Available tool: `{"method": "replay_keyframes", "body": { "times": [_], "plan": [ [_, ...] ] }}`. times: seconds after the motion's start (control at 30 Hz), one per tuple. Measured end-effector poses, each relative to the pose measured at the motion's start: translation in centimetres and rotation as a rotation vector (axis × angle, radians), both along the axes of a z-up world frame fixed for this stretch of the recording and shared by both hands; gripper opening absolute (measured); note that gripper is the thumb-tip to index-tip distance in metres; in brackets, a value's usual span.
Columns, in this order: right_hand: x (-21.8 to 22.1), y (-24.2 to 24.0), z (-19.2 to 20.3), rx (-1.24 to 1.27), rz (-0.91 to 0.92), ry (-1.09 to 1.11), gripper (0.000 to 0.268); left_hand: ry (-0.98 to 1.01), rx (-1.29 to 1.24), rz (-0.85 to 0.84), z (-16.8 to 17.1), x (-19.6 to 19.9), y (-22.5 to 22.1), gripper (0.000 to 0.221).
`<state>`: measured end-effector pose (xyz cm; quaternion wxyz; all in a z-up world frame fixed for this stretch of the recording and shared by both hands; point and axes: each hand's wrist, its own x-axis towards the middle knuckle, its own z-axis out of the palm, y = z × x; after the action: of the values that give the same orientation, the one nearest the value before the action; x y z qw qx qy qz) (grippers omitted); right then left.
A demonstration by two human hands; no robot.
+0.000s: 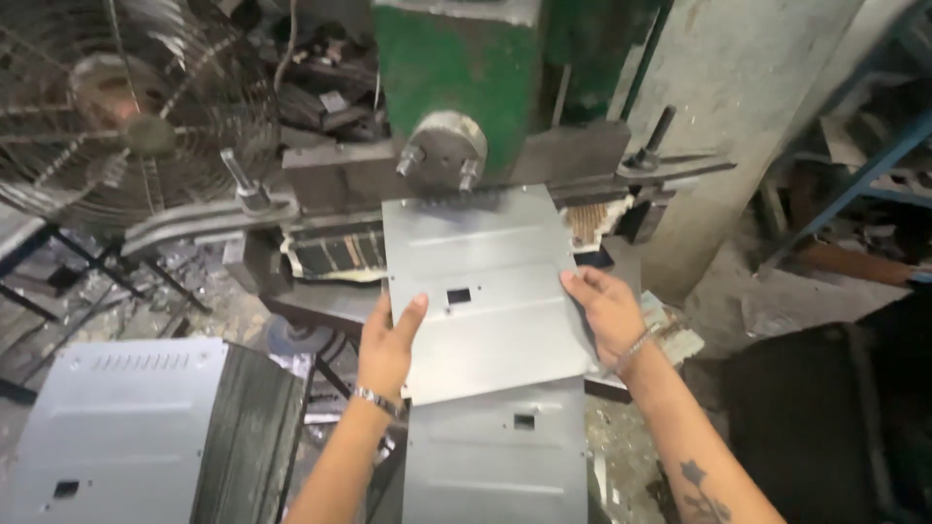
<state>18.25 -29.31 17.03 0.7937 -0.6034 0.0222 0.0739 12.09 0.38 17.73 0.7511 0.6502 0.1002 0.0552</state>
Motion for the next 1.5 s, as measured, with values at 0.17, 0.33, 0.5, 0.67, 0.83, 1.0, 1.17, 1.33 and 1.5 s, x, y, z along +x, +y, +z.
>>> {"method": "replay_keyframes", "body": {
  "times": [0.17, 0.33, 0.5, 0.67, 0.83, 1.0, 1.17, 1.33, 1.5],
  "plan": [
    [-4.2, 2.1, -1.3, 0.006, -0.017, 0.090, 0.020, -0.133, -0.060, -0.091, -5.2, -1.6, 1.7, 0.055],
    [-10.6, 0.4, -10.7, -0.303, -0.307, -0.106, 0.039, 0.179, 0.101, 0.066, -3.4, -3.2, 2.2, 0.059],
    [-12.0, 1.2, -1.5, 0.439, -0.194, 0.177, 0.056, 0.046, 0.642, 0.239, 3.5, -3.4, 1.8, 0.075],
    [-12.3, 2.3, 4.8, 0.440, 0.653, 0.141, 0.077, -0.579, 1.649, -0.674, 9.2, -3.1, -2.1, 0.076],
    [-14.2, 6.1, -3.0, -0.242, 0.577, 0.194, 0.040, -0.702, 1.746, -0.952, 8.4, -2.8, -4.9, 0.068],
    [-13.6, 7.6, 0.2, -0.127, 0.365, 0.060, 0.034, -1.153, 1.351, -0.266, 6.9, -3.3, -3.2, 0.044],
    [-9.2, 3.8, 4.7, -0.045, 0.045, 0.296, 0.039, -0.416, 1.128, 0.322, 1.3, -2.0, 1.8, 0.085],
    [-3.2, 1.0, 5.3, -0.066, 0.135, 0.231, 0.047, -0.103, 0.456, 0.054, 3.2, -0.6, 0.8, 0.060],
    [0.4, 0.8, 6.3, -0.088, 0.146, 0.283, 0.045, 0.033, 0.111, 0.042, 2.7, 2.8, 0.3, 0.047]
  ]
}}
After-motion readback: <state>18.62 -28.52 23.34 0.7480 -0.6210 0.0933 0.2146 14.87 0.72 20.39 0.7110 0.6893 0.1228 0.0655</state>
